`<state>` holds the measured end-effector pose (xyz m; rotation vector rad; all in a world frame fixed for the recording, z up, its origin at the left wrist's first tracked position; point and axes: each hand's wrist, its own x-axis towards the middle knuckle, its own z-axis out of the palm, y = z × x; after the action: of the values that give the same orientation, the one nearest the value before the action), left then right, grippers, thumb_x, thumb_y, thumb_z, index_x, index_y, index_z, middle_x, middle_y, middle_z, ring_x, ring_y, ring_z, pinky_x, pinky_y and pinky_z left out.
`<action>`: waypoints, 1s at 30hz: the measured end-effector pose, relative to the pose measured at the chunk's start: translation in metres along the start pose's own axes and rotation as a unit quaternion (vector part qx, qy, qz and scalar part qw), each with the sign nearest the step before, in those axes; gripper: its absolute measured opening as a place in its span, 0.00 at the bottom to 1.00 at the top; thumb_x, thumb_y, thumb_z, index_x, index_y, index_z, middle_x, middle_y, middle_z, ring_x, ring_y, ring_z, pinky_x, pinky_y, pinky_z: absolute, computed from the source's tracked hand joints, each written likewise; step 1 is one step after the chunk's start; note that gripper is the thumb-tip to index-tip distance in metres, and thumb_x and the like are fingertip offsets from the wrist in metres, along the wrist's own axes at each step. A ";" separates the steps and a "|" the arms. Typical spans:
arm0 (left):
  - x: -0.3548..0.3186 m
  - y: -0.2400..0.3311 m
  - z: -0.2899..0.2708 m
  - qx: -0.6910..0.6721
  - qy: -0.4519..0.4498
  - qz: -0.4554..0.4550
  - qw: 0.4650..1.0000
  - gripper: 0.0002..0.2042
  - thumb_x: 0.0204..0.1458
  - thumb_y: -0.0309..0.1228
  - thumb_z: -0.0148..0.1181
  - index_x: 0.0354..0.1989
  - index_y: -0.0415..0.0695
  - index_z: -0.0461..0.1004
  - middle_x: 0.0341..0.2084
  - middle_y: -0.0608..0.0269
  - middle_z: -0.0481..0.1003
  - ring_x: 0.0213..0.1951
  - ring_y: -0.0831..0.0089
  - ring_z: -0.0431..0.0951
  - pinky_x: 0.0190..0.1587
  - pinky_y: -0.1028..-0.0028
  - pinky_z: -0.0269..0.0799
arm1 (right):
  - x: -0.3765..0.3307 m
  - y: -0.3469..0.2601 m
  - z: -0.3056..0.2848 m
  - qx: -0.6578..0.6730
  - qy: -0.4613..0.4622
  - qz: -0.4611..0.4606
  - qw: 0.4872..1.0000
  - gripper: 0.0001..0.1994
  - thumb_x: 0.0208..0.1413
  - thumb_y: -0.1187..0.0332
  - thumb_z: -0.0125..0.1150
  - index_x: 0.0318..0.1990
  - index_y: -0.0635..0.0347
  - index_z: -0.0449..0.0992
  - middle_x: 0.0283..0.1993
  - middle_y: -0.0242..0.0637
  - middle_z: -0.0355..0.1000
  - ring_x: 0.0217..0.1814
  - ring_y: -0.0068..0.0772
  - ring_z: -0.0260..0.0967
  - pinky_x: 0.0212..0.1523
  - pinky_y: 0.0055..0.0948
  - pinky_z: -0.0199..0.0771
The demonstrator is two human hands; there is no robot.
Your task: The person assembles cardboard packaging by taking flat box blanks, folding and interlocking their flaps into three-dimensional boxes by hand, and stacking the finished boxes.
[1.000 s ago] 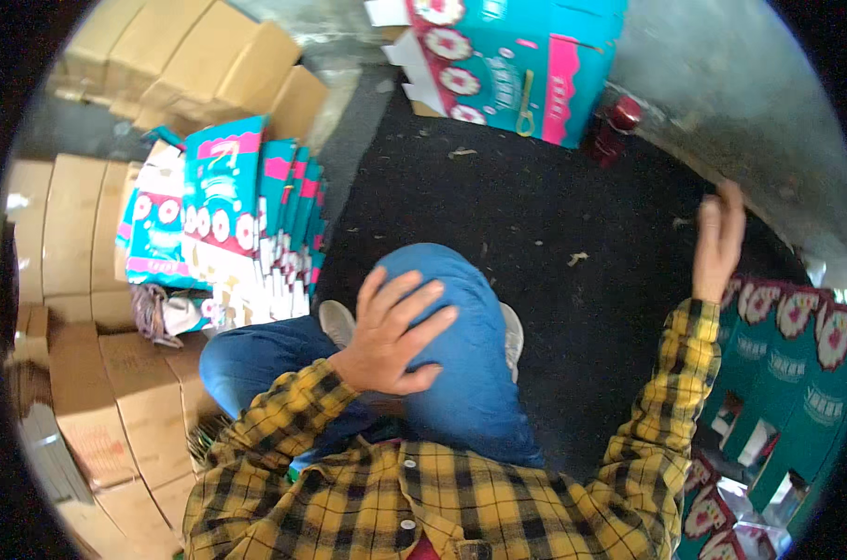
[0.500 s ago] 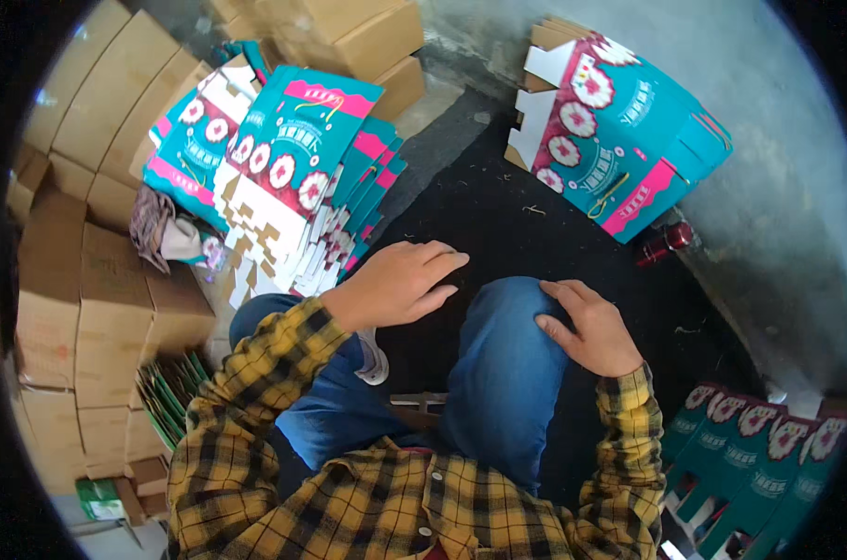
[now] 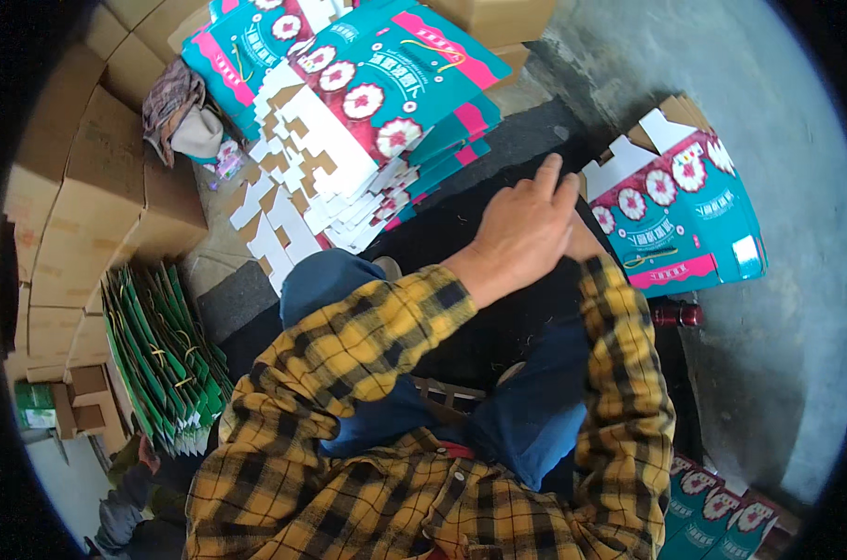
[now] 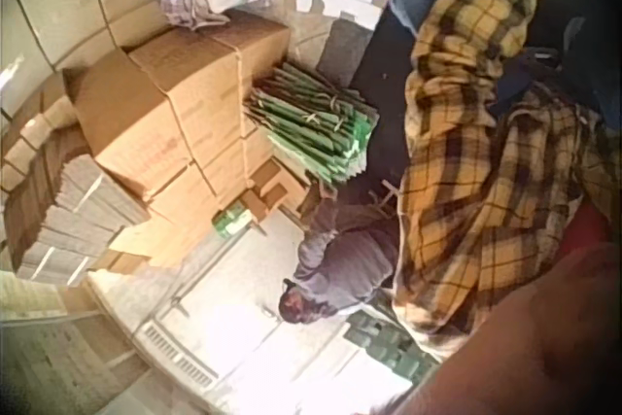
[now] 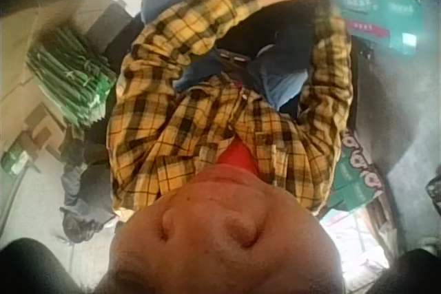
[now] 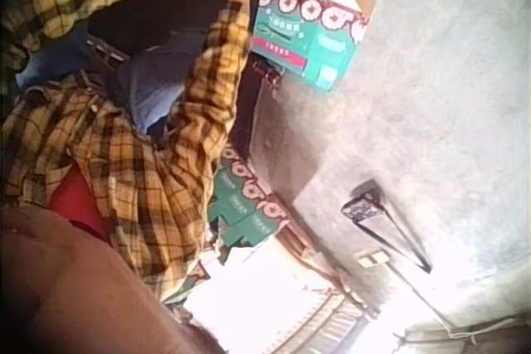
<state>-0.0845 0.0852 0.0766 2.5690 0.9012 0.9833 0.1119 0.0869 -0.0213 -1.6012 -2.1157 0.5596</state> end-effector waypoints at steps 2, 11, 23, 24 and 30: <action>0.008 0.009 -0.006 -0.006 0.032 0.024 0.999 0.27 0.45 0.35 0.62 0.53 0.33 0.66 0.53 0.36 0.65 0.43 0.50 0.75 0.43 0.58 0.72 | 0.039 -0.007 0.006 0.129 -0.003 0.088 0.988 0.13 0.57 0.63 0.56 0.45 0.59 0.75 0.39 0.42 0.76 0.39 0.37 0.74 0.40 0.31 0.73; -0.001 0.003 -0.022 -0.102 0.083 0.024 0.991 0.33 0.48 0.39 0.62 0.59 0.31 0.61 0.60 0.37 0.59 0.62 0.45 0.59 0.62 0.46 0.50 | 0.183 -0.061 0.137 0.487 0.004 0.266 0.832 0.20 0.59 0.55 0.58 0.51 0.61 0.70 0.42 0.36 0.73 0.41 0.29 0.74 0.37 0.27 0.75; 0.009 -0.009 -0.025 -0.152 0.127 -0.010 0.980 0.24 0.51 0.27 0.52 0.57 0.27 0.62 0.60 0.33 0.57 0.61 0.45 0.61 0.63 0.48 0.52 | 0.257 -0.057 0.186 0.547 0.041 0.432 0.716 0.22 0.56 0.51 0.61 0.44 0.62 0.72 0.37 0.39 0.75 0.34 0.36 0.77 0.31 0.30 0.80; 0.009 -0.012 -0.024 -0.152 0.125 -0.013 0.980 0.24 0.51 0.27 0.52 0.57 0.27 0.62 0.60 0.33 0.57 0.61 0.45 0.61 0.63 0.48 0.52 | 0.264 -0.061 0.185 0.583 0.046 0.412 0.699 0.21 0.56 0.51 0.62 0.44 0.61 0.72 0.37 0.39 0.75 0.35 0.36 0.77 0.30 0.30 0.80; 0.010 -0.014 -0.029 -0.128 0.121 0.007 0.984 0.22 0.52 0.28 0.50 0.56 0.29 0.64 0.60 0.35 0.58 0.60 0.46 0.62 0.62 0.48 0.53 | 0.280 -0.052 0.145 0.666 0.183 0.202 0.694 0.12 0.56 0.61 0.62 0.42 0.59 0.76 0.39 0.34 0.75 0.41 0.29 0.75 0.34 0.30 0.78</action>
<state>-0.1051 0.1029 0.0972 2.2796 0.7564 1.3426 -0.0790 0.3352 -0.0866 -1.0283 -0.5481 1.3389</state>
